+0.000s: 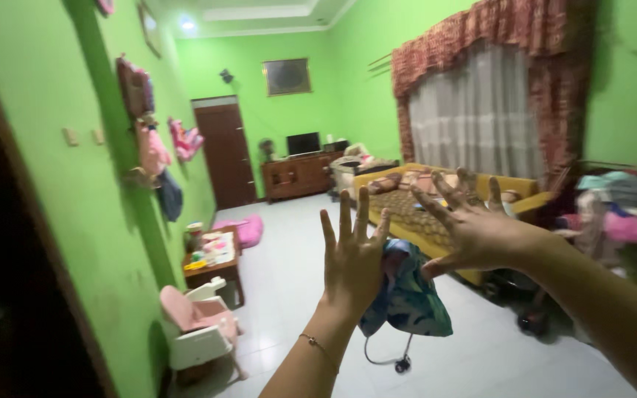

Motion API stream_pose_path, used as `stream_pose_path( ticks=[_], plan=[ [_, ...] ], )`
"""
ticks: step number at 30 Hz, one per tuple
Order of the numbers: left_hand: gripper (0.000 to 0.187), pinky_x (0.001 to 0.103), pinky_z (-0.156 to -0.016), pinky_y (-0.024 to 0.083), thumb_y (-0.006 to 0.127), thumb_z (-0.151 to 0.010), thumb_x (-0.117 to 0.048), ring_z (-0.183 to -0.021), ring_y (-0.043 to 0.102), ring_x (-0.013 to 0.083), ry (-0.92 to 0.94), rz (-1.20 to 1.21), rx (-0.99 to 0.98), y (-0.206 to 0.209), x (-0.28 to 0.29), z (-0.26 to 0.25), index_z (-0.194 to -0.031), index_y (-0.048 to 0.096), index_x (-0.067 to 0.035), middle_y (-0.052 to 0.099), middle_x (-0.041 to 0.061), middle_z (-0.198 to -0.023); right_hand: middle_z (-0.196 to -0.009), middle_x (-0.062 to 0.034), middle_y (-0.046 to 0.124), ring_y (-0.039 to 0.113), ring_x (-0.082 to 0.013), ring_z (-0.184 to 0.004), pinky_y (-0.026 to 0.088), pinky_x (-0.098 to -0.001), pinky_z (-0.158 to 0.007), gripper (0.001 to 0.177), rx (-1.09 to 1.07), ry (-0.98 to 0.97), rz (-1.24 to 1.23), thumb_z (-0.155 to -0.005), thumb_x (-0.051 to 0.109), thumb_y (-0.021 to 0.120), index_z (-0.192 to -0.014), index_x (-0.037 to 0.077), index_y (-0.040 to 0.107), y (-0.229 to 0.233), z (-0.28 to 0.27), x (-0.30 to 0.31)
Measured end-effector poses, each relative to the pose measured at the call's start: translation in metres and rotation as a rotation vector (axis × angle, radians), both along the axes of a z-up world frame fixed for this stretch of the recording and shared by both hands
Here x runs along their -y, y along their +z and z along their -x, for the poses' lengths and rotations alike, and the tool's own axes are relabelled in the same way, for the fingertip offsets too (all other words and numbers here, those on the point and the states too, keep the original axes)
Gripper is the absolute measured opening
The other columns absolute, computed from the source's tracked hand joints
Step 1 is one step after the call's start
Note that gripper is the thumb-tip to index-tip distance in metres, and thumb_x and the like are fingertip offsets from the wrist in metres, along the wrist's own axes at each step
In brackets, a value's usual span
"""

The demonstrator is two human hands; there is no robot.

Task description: The person organizes various items on a desk and a shelf by hand, including hangers, a paddle, a comb, and small pieces of clothing, before hanging a cloth item on a wall hook.

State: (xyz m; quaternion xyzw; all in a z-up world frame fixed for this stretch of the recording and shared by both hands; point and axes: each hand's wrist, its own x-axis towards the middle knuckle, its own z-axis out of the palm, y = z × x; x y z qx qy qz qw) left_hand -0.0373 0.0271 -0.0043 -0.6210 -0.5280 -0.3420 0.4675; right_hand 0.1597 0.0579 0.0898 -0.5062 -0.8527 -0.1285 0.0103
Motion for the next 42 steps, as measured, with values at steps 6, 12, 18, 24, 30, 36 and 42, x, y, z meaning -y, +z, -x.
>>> stream_pose_path(
  ticks=[6,12,18,24,30,36,42],
  plan=[
    [0.056,0.067,-0.12,0.002,0.064,-0.086,-0.02,-0.155,0.004,0.0419,0.23,0.058,-0.035,0.001,-0.08,0.077,-0.141,0.063,-0.018,0.018,0.02,-0.168,-0.169,-0.0142,-0.027,-0.027,-0.0396,-0.153,-0.02,-0.0631,-0.118,0.133,0.051,0.164,-0.029,-0.073,0.082,0.069,-0.162,0.035,-0.017,-0.003,0.083,-0.114],
    [0.056,0.065,-0.121,0.002,0.069,-0.083,-0.018,-0.157,0.006,0.0389,0.309,0.16,0.059,0.022,-0.176,0.168,-0.139,0.062,-0.016,0.019,0.019,-0.168,-0.168,-0.0156,-0.026,-0.03,-0.0461,-0.152,-0.023,-0.0669,-0.113,0.137,0.091,0.354,-0.119,-0.072,0.083,0.07,-0.163,0.028,-0.017,0.015,0.18,-0.236],
    [0.049,0.063,-0.122,0.0,0.068,-0.087,-0.022,-0.156,0.008,0.0373,0.422,0.154,0.115,0.018,-0.264,0.272,-0.135,0.064,-0.016,0.023,0.016,-0.167,-0.169,-0.0153,-0.024,-0.025,-0.0427,-0.152,-0.018,-0.0699,-0.116,0.136,0.048,0.51,-0.123,-0.071,0.083,0.07,-0.162,0.03,-0.016,0.022,0.296,-0.334],
    [0.016,0.062,-0.123,0.001,0.064,-0.09,-0.016,-0.157,0.013,0.0359,0.522,0.109,0.056,0.019,-0.337,0.389,-0.098,0.077,-0.015,0.032,0.013,-0.165,-0.17,-0.0125,-0.021,-0.027,-0.0418,-0.153,-0.012,-0.0706,-0.117,0.127,-0.05,0.628,-0.102,-0.073,0.085,0.064,-0.162,0.033,-0.01,0.003,0.424,-0.425],
    [0.021,0.064,-0.124,0.003,0.065,-0.088,-0.012,-0.156,0.017,0.0404,0.539,0.31,0.117,0.038,-0.414,0.491,-0.07,0.076,-0.01,0.044,0.014,-0.156,-0.169,-0.0151,-0.017,-0.029,-0.0405,-0.153,-0.016,-0.0699,-0.116,0.106,-0.124,0.674,-0.086,-0.081,0.083,0.057,-0.162,0.031,0.011,-0.009,0.547,-0.516],
    [0.012,0.066,-0.121,0.008,0.066,-0.08,-0.007,-0.151,0.025,0.0433,0.398,0.19,0.144,0.037,-0.518,0.591,-0.083,0.078,-0.008,0.049,0.019,-0.15,-0.17,-0.0102,-0.005,-0.021,-0.0373,-0.155,-0.016,-0.0673,-0.118,0.074,-0.236,0.727,-0.088,-0.08,0.06,0.07,-0.148,0.036,0.054,-0.016,0.651,-0.604],
    [0.015,0.063,-0.123,0.005,0.066,-0.08,-0.005,-0.153,0.019,0.041,0.483,0.262,0.19,0.034,-0.616,0.681,-0.086,0.079,-0.009,0.041,0.018,-0.157,-0.174,-0.0062,0.008,-0.013,-0.0377,-0.156,-0.015,-0.069,-0.119,0.047,-0.306,0.829,-0.145,-0.08,0.037,0.078,-0.127,0.035,0.075,-0.023,0.758,-0.716]
  ],
)
